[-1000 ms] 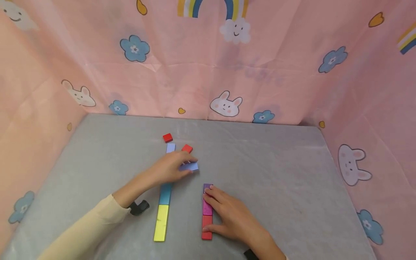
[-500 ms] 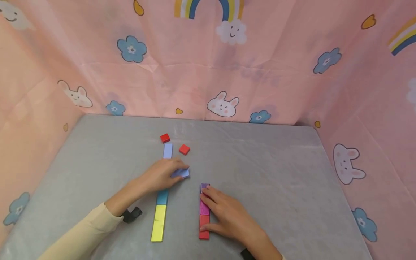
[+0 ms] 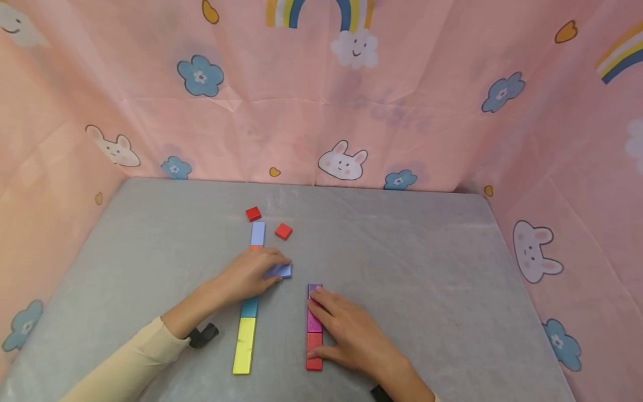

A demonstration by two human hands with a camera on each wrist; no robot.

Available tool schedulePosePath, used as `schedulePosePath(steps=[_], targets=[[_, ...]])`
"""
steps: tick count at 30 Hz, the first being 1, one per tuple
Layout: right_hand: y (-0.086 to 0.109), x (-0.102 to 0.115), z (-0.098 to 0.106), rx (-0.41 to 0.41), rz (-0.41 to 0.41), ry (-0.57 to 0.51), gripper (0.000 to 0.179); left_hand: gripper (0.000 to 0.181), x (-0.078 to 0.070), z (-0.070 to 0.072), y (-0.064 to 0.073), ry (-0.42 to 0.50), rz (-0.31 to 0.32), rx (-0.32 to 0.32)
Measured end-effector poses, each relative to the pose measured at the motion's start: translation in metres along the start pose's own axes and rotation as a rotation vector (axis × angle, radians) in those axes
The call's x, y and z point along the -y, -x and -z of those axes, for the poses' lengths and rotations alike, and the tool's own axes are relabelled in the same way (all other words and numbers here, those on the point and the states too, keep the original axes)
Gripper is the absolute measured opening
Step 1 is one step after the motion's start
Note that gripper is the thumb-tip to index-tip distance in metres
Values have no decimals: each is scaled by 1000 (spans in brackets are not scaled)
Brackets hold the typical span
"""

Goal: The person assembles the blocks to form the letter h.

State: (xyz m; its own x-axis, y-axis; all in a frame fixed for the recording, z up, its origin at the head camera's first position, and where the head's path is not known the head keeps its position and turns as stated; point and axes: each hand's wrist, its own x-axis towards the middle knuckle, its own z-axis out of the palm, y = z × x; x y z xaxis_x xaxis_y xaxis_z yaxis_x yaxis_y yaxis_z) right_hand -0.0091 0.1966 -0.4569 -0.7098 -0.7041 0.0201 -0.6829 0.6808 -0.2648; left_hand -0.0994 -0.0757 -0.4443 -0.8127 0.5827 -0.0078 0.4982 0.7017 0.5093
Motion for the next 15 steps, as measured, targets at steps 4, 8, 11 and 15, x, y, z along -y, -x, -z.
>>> schedulePosePath(steps=[4, 8, 11, 15], targets=[[0, -1, -2, -3, 3, -10, 86, 35, 0, 0, 0, 0, -6, 3], [-1, -3, -2, 20, -8, -40, 87, 35, -1, 1, 1, -4, -15, 12], [-2, -4, -2, 33, -14, -54, 87, 35, -1, 0, 2, -13, -20, 14], [-3, -4, -2, 30, -9, -49, 87, 34, 0, -1, 3, -18, -24, 17]])
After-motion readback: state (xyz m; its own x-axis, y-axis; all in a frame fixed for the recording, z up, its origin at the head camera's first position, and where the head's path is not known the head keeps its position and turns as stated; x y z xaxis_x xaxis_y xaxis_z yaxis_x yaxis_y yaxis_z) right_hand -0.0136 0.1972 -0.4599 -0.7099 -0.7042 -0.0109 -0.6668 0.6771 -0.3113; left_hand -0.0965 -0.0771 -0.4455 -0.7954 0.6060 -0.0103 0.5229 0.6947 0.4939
